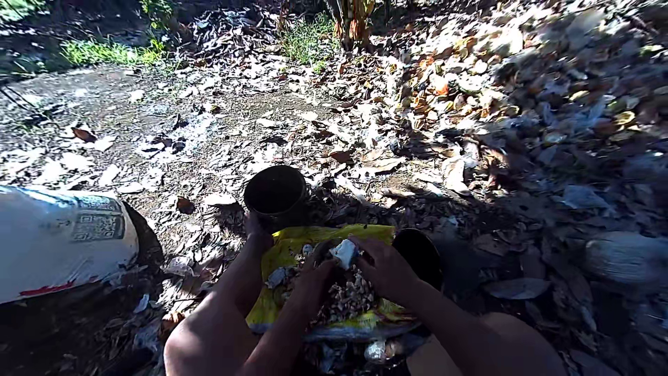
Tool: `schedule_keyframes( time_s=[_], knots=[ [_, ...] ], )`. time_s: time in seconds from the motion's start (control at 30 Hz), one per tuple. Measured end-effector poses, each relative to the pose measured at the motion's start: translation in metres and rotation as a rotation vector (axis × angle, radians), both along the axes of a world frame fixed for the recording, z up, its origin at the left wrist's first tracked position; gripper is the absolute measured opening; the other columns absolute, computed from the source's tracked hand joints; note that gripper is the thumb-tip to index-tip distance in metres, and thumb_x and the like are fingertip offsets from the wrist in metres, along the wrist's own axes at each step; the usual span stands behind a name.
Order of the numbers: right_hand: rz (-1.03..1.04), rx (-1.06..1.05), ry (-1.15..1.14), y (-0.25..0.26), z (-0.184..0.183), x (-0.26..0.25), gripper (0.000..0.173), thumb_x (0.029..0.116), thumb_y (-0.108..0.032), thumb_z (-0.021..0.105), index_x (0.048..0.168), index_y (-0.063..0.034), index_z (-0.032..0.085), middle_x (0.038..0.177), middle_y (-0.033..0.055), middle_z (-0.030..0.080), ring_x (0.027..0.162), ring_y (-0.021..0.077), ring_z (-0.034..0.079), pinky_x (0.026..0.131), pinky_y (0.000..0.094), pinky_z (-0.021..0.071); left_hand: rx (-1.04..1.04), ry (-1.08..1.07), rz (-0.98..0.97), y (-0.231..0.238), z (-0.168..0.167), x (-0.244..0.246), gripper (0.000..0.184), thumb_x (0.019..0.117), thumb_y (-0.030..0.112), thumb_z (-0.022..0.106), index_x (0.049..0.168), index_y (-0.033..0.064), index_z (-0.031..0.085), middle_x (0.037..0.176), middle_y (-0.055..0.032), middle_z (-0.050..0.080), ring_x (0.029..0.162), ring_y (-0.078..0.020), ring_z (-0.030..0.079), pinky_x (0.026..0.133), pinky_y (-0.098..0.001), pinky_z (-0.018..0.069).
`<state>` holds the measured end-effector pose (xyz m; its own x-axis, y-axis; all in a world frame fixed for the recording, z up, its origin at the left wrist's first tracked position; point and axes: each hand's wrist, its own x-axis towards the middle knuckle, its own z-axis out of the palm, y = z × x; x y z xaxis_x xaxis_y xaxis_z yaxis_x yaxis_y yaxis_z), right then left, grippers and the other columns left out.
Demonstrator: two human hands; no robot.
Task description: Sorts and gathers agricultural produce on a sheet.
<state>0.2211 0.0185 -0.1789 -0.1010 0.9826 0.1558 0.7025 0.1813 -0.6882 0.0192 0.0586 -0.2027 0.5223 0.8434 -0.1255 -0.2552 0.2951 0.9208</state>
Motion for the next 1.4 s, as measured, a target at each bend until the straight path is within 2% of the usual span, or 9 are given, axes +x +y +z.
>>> schedule_keyframes(
  time_s=[0.2, 0.27, 0.5, 0.7, 0.83, 1.0, 1.13, 1.23, 1.4],
  knots=[
    [0.088, 0.011, 0.129, -0.007, 0.004, 0.004, 0.049, 0.1019, -0.018, 0.053, 0.149, -0.0047, 0.054, 0.143, 0.0133, 0.061, 0.12, 0.0165, 0.066, 0.1, 0.0319, 0.0565, 0.259, 0.095, 0.129, -0.007, 0.004, 0.004, 0.063, 0.0816, -0.005, 0.074, 0.137, 0.0016, 0.044, 0.122, -0.0171, 0.064, 0.102, -0.0316, 0.07, 0.085, -0.0473, 0.0632],
    [0.135, -0.002, 0.161, -0.008, 0.005, 0.005, 0.049, 0.1039, -0.021, 0.052, 0.15, -0.003, 0.052, 0.143, 0.0142, 0.06, 0.114, 0.0161, 0.068, 0.097, 0.0317, 0.0577, 0.369, 0.187, 0.148, -0.009, 0.006, 0.004, 0.068, 0.0828, -0.001, 0.077, 0.141, 0.0041, 0.043, 0.124, -0.0134, 0.065, 0.106, -0.0271, 0.069, 0.088, -0.0429, 0.0626],
    [0.147, 0.041, 0.007, -0.014, 0.006, -0.003, 0.049, 0.1055, -0.022, 0.048, 0.149, 0.0, 0.052, 0.143, 0.0152, 0.061, 0.131, 0.0192, 0.061, 0.111, 0.0359, 0.049, 0.667, 0.582, 0.005, -0.014, 0.022, 0.001, 0.061, 0.0961, 0.016, 0.069, 0.151, 0.0113, 0.044, 0.143, -0.0055, 0.058, 0.119, -0.011, 0.064, 0.099, -0.0319, 0.0573],
    [0.101, 0.121, -0.014, -0.023, 0.003, 0.0, 0.043, 0.1029, -0.025, 0.049, 0.137, -0.0029, 0.064, 0.13, 0.0118, 0.069, 0.119, 0.0176, 0.068, 0.102, 0.0378, 0.0562, 0.749, 0.759, -0.083, -0.022, 0.03, 0.01, 0.061, 0.0985, 0.021, 0.067, 0.153, 0.0108, 0.042, 0.144, -0.0116, 0.056, 0.124, -0.0196, 0.062, 0.106, -0.0422, 0.053],
    [0.066, 0.181, 0.033, -0.022, -0.002, -0.003, 0.039, 0.097, -0.023, 0.053, 0.125, -0.002, 0.069, 0.111, 0.0104, 0.074, 0.099, 0.0162, 0.073, 0.088, 0.0389, 0.0616, 0.742, 0.761, -0.109, -0.024, 0.037, 0.01, 0.058, 0.1005, 0.022, 0.065, 0.151, 0.0075, 0.041, 0.145, -0.0158, 0.054, 0.125, -0.0236, 0.062, 0.105, -0.0444, 0.0527],
    [0.063, 0.105, 0.066, -0.025, -0.001, -0.007, 0.044, 0.094, -0.023, 0.062, 0.13, 0.0015, 0.065, 0.114, 0.0149, 0.072, 0.094, 0.0188, 0.072, 0.084, 0.0394, 0.0624, 0.756, 0.655, -0.077, -0.024, 0.027, 0.006, 0.058, 0.0958, 0.017, 0.069, 0.146, 0.0038, 0.044, 0.141, -0.0177, 0.054, 0.122, -0.0241, 0.061, 0.104, -0.0429, 0.0532],
    [0.091, 0.194, -0.029, -0.023, -0.006, -0.007, 0.046, 0.0961, -0.025, 0.058, 0.135, -0.0018, 0.065, 0.126, 0.0169, 0.069, 0.105, 0.0223, 0.072, 0.086, 0.0386, 0.0625, 0.517, 0.42, -0.106, -0.021, 0.03, -0.001, 0.06, 0.0947, 0.006, 0.065, 0.148, 0.0043, 0.038, 0.134, -0.0157, 0.059, 0.109, -0.0201, 0.067, 0.093, -0.0399, 0.0581],
    [0.169, 0.346, -0.138, -0.021, -0.01, -0.01, 0.041, 0.1001, -0.027, 0.053, 0.131, -0.0059, 0.07, 0.134, 0.0156, 0.066, 0.113, 0.0267, 0.069, 0.088, 0.0438, 0.061, 0.211, 0.256, -0.083, -0.02, 0.033, -0.004, 0.052, 0.1043, 0.019, 0.055, 0.151, 0.0072, 0.035, 0.134, -0.0162, 0.057, 0.101, -0.0209, 0.068, 0.084, -0.0407, 0.0603],
    [0.212, 0.37, -0.222, -0.022, -0.018, -0.016, 0.034, 0.1013, -0.025, 0.053, 0.121, -0.0092, 0.075, 0.133, 0.0134, 0.067, 0.116, 0.0262, 0.069, 0.091, 0.0447, 0.0609, 0.298, 0.409, 0.011, -0.021, 0.02, 0.003, 0.039, 0.1098, 0.029, 0.046, 0.14, 0.0054, 0.05, 0.136, -0.0148, 0.057, 0.11, -0.0179, 0.064, 0.091, -0.0377, 0.0552]
  ],
)
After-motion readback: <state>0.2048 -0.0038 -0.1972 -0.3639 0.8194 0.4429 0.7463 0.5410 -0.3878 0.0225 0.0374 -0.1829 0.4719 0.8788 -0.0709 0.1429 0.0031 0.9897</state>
